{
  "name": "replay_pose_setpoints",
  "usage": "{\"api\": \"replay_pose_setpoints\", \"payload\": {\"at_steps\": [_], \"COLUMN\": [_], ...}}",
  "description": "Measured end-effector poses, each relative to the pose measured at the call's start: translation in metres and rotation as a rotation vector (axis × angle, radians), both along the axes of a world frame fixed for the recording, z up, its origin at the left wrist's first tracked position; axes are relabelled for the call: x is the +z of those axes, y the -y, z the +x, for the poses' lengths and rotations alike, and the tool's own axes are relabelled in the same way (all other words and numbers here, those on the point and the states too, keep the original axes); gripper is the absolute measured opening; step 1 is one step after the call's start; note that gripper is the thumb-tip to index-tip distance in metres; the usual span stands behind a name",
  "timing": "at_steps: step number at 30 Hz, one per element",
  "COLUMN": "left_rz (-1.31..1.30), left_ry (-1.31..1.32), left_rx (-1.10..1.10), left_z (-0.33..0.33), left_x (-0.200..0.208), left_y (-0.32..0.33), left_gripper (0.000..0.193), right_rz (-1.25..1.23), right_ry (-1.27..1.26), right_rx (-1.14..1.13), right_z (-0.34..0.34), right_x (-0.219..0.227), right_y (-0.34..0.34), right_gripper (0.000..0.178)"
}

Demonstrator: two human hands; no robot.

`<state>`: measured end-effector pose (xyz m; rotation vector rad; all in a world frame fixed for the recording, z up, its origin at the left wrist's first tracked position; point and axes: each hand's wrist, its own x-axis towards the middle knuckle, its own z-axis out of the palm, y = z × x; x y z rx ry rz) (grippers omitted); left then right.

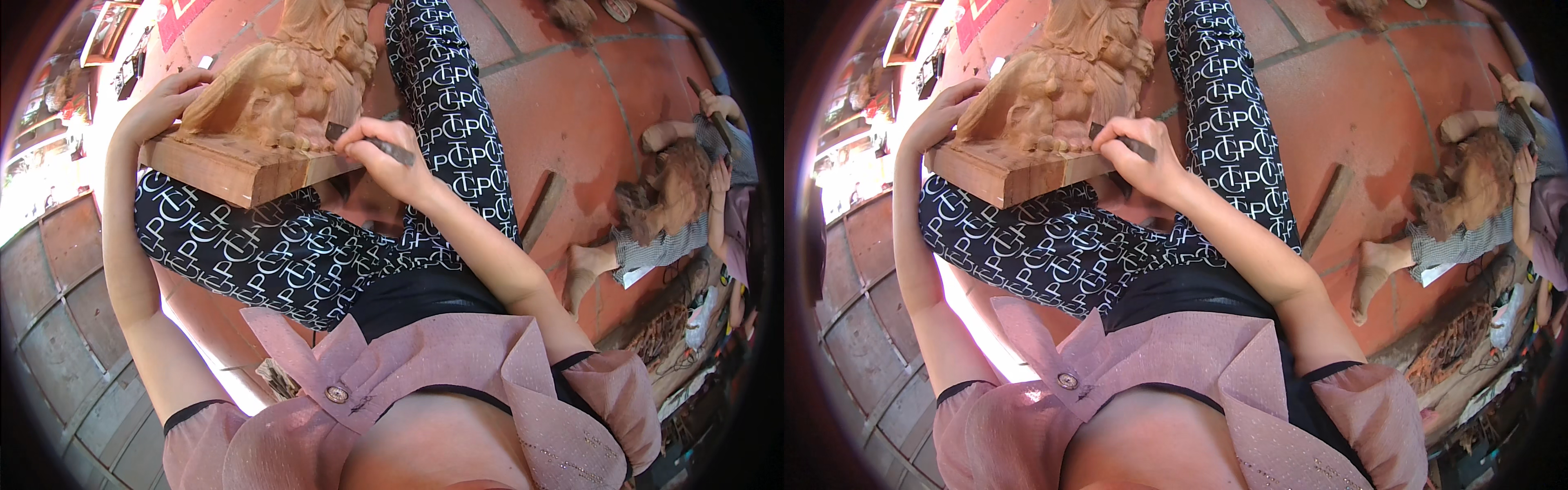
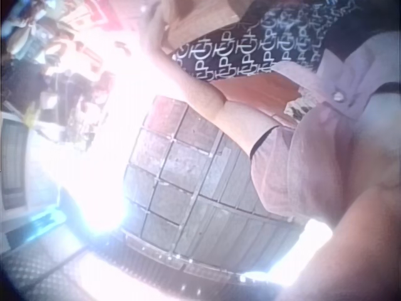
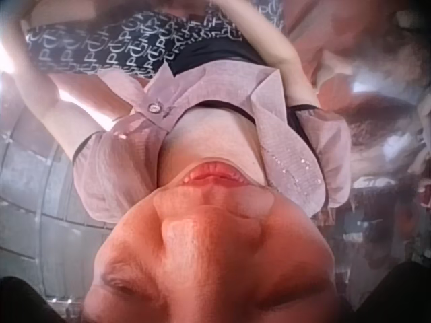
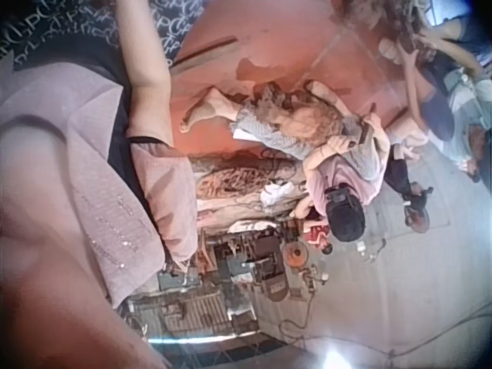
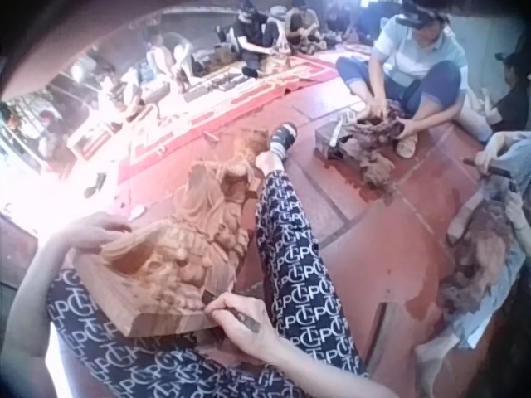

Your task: The person carves a wooden block using a chisel and mallet. They hold the chisel in one hand and strike it with the mallet to shape the wood, occasionally adjusting the block's position.

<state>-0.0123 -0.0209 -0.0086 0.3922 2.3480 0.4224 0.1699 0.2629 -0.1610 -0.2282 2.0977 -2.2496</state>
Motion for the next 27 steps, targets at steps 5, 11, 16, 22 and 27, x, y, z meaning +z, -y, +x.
{"api": "replay_pose_setpoints", "payload": {"at_steps": [5, 11, 16, 22, 27], "left_rz": [-0.023, -0.032, 0.014, 0.066, 0.029], "left_ry": [-0.009, 0.016, 0.019, 0.052, 0.053], "left_rx": [0.029, 0.048, 0.006, 0.04, 0.053], "left_z": [0.003, 0.001, 0.008, 0.006, 0.006], "left_x": [-0.001, 0.0, 0.005, 0.001, 0.002], "left_y": [0.001, -0.004, -0.011, -0.008, -0.009], "left_gripper": [0.032, 0.031, 0.031, 0.03, 0.03], "right_rz": [0.029, -0.006, -0.02, -0.071, -0.142], "right_ry": [0.027, 0.002, 0.021, 0.039, 0.071], "right_rx": [0.038, 0.014, 0.022, 0.004, 0.047], "right_z": [0.004, 0.002, 0.02, 0.006, 0.0], "right_x": [0.001, -0.004, -0.013, -0.011, -0.009], "right_y": [-0.006, -0.001, -0.016, -0.025, -0.016], "right_gripper": [0.019, 0.017, 0.015, 0.02, 0.021]}}
